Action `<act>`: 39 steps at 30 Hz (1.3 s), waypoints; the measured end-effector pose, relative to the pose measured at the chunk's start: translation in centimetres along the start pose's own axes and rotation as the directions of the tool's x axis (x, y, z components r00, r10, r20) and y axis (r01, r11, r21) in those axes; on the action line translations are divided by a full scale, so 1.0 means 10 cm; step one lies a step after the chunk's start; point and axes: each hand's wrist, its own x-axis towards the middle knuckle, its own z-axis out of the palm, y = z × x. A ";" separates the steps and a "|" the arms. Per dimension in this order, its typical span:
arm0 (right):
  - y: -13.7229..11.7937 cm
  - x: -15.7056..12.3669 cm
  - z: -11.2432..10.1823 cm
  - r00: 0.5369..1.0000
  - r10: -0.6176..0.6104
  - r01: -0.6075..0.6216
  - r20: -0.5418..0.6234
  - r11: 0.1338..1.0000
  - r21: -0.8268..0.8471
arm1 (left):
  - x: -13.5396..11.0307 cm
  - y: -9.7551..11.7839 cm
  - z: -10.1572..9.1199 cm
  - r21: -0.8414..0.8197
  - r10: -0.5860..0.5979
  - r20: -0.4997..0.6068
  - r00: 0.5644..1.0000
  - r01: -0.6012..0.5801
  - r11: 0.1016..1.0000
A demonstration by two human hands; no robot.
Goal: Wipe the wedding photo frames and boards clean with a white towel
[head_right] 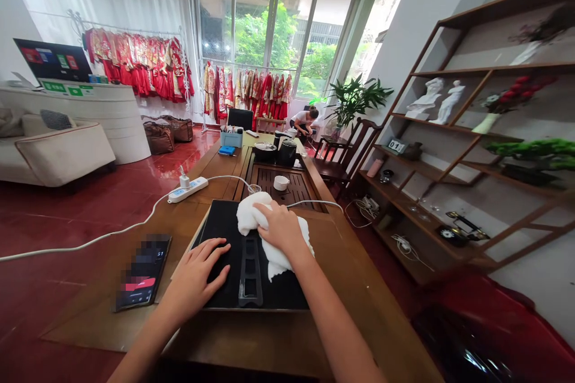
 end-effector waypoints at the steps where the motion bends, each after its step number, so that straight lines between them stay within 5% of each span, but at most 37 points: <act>1: 0.00 -0.01 0.00 1.000 0.000 0.000 -0.011 1.000 -0.004 | 0.00 0.00 0.00 -0.002 -0.001 -0.004 1.000 0.001 1.000; 10: 0.11 -0.06 -0.08 0.990 0.056 -0.045 -0.133 0.996 0.080 | -0.10 -0.05 -0.04 -0.053 0.056 0.098 0.994 -0.051 0.997; 18: 0.09 -0.18 -0.13 0.999 0.015 -0.016 0.045 1.000 0.024 | -0.11 -0.02 -0.05 -0.060 0.031 0.120 0.992 -0.024 0.998; 39: -0.13 -0.99 -0.28 0.991 -0.014 0.002 0.131 0.996 0.094 | -0.10 0.00 -0.05 -0.062 0.010 0.128 0.992 -0.002 0.998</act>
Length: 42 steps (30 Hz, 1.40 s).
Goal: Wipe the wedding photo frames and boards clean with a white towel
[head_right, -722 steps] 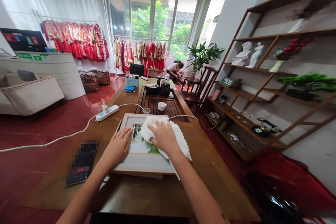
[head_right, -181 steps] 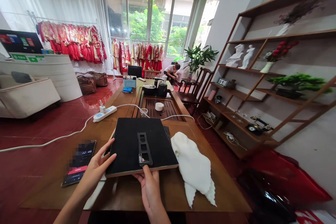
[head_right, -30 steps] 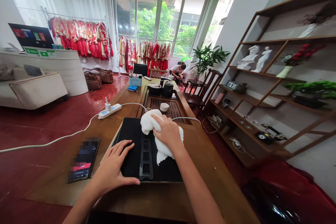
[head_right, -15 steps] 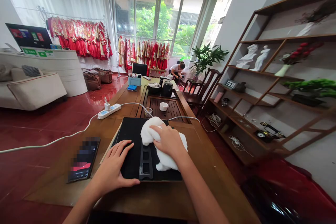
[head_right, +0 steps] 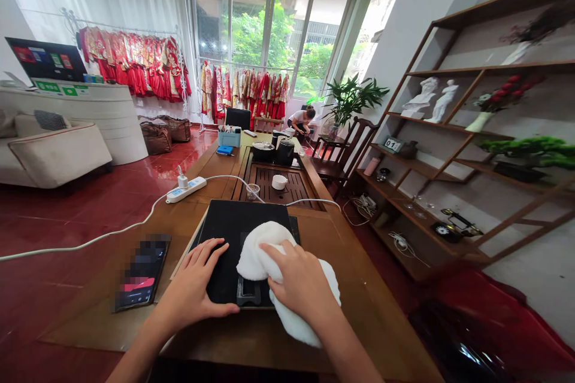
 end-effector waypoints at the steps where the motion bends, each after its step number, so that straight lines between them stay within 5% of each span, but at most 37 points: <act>1: -0.01 -0.05 0.00 1.000 0.004 -0.004 0.001 1.000 0.004 | 0.00 0.00 0.00 -0.001 0.001 -0.005 1.000 -0.001 1.000; 11: 0.03 -0.37 -0.11 0.999 0.045 -0.044 0.019 0.999 -0.011 | -0.02 -0.01 0.01 0.009 0.010 -0.002 1.000 -0.010 1.000; 30: 0.16 0.85 -0.04 0.977 0.190 -0.203 -0.098 0.967 -0.151 | -0.01 0.01 0.04 0.008 0.012 0.014 1.000 -0.012 1.000; 42: -0.16 1.21 0.00 0.983 -0.067 0.054 -0.171 0.996 -0.077 | 0.00 0.01 0.05 0.015 0.017 0.031 0.999 -0.017 1.000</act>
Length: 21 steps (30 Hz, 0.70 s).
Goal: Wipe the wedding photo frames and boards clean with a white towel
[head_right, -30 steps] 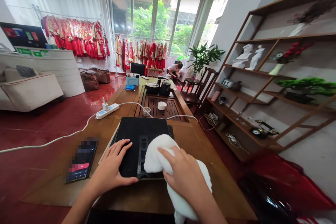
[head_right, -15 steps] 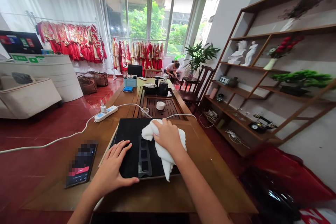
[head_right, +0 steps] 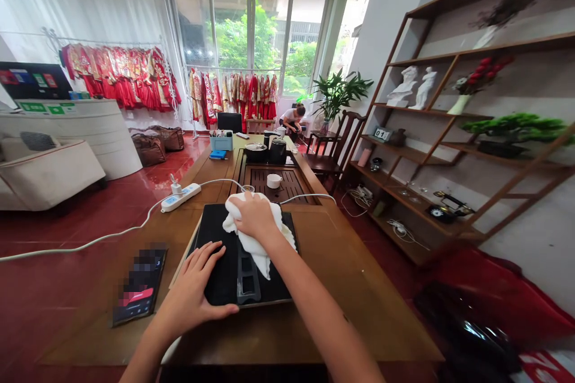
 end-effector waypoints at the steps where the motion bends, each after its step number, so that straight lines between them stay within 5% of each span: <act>1: -0.03 0.02 0.01 1.000 -0.026 0.026 -0.005 0.999 0.019 | 0.00 0.00 0.00 -0.001 0.003 -0.001 1.000 -0.003 1.000; 13: -0.19 0.17 0.12 0.942 -0.302 0.330 -0.146 0.912 0.243 | 0.00 0.00 -0.01 -0.021 -0.006 -0.032 0.999 0.005 1.000; 21: 0.05 0.13 -0.04 0.966 -0.257 0.259 -0.036 0.960 0.106 | -0.01 0.00 -0.01 -0.016 -0.011 -0.035 0.999 0.010 1.000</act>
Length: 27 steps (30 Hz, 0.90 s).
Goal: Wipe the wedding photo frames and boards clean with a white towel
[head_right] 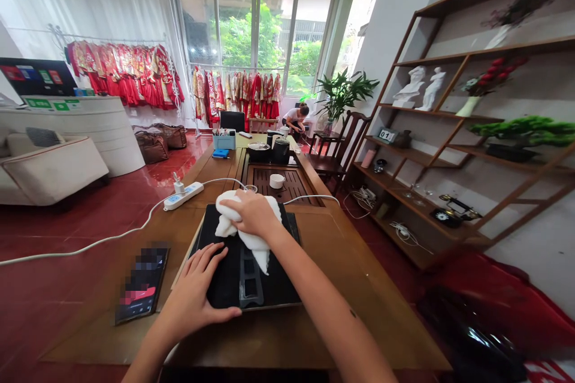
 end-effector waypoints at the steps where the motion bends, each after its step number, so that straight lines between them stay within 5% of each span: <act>1: 0.05 -0.03 -0.03 0.999 0.036 -0.036 0.018 0.999 -0.032 | 0.00 0.00 0.00 -0.002 0.001 -0.004 1.000 -0.001 1.000; 12: 0.53 -0.55 -0.10 0.952 0.307 -0.299 0.018 0.939 -0.170 | 0.01 0.01 -0.01 -0.022 -0.006 -0.022 1.000 0.005 1.000; 27: 0.02 -1.10 -0.18 0.919 0.361 -0.358 0.161 0.933 -0.045 | 0.00 0.00 0.00 -0.012 -0.027 0.018 0.999 0.028 1.000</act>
